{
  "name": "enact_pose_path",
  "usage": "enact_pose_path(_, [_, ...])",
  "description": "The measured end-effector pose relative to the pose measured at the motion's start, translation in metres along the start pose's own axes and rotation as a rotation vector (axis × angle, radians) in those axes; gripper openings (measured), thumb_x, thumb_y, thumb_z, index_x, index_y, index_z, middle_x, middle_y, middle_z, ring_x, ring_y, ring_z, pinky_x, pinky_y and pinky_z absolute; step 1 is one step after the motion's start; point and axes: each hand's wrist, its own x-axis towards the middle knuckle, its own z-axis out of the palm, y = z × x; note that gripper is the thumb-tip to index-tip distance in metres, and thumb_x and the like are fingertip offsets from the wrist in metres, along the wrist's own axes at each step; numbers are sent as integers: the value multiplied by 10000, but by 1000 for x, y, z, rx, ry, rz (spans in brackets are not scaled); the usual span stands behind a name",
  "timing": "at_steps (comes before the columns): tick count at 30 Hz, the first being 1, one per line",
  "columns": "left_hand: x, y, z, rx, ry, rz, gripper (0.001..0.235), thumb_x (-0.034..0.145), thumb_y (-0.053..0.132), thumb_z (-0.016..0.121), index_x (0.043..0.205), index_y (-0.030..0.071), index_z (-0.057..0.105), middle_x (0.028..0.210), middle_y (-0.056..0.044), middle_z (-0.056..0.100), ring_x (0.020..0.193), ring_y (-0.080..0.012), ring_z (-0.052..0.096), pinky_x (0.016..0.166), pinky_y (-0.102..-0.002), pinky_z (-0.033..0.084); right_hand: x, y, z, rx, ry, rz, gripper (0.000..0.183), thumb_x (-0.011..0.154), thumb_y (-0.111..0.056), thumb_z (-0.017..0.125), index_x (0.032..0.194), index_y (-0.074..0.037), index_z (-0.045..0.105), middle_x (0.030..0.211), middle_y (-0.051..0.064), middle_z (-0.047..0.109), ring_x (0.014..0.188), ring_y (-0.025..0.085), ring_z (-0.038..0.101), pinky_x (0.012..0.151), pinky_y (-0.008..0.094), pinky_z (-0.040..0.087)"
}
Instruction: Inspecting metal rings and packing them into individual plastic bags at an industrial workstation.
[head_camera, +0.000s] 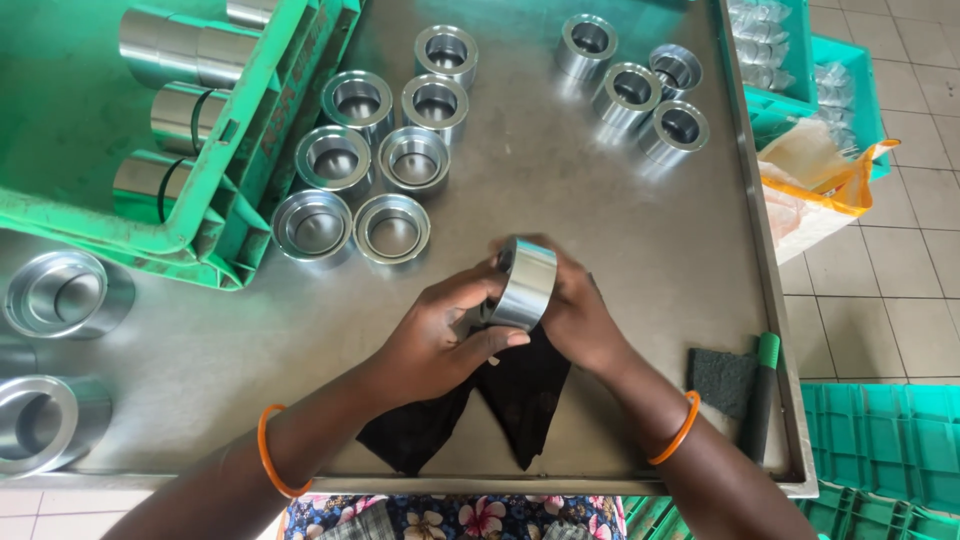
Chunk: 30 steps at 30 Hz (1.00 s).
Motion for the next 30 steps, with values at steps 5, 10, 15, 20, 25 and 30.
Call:
enact_pose_path(5, [-3,-8,-1,-95,-23,-20,235,1008,101,706,1191,-22,626,1147,-64,604,954,-93,619,724,-249,571,-6,-6,2,-172,75,0,468,924,90,518,1373,-23,578,1105,66,679,995,192,664,852,338,522])
enact_pose_path(10, [-1,1,3,33,31,51,273,953,98,710,1179,-13,604,1174,-40,586,976,-79,607,671,-244,580,-3,0,4,-121,71,-189,475,934,115,597,1384,-22,525,1216,101,635,1118,245,654,981,371,527])
enact_pose_path(15, [1,-17,-5,-184,38,0,305,989,78,701,1265,7,590,1140,-38,624,1112,-74,597,955,-257,505,-11,0,6,-645,268,-330,666,903,183,482,1507,-92,537,1276,79,665,1086,190,708,918,346,605])
enact_pose_path(20, [7,-35,-23,-483,301,-251,267,1011,197,627,1206,16,636,1029,-49,658,947,-128,627,898,-321,516,0,-13,12,-29,151,139,504,1006,-117,586,1499,-60,499,1258,108,609,975,177,714,734,330,640])
enact_pose_path(25, [7,-50,-37,-811,428,-379,433,1110,377,479,1236,5,662,998,-8,604,926,-134,606,925,-346,501,-2,-15,11,458,-20,320,640,980,-175,620,1554,-39,373,1276,112,577,963,190,699,832,390,638])
enact_pose_path(30, [13,-27,-23,-710,370,-356,617,1027,528,364,1375,37,499,1237,-40,658,1192,-183,655,1085,-410,514,-6,-15,18,325,123,192,691,945,-141,658,1567,-76,364,1242,110,646,900,184,664,803,356,623])
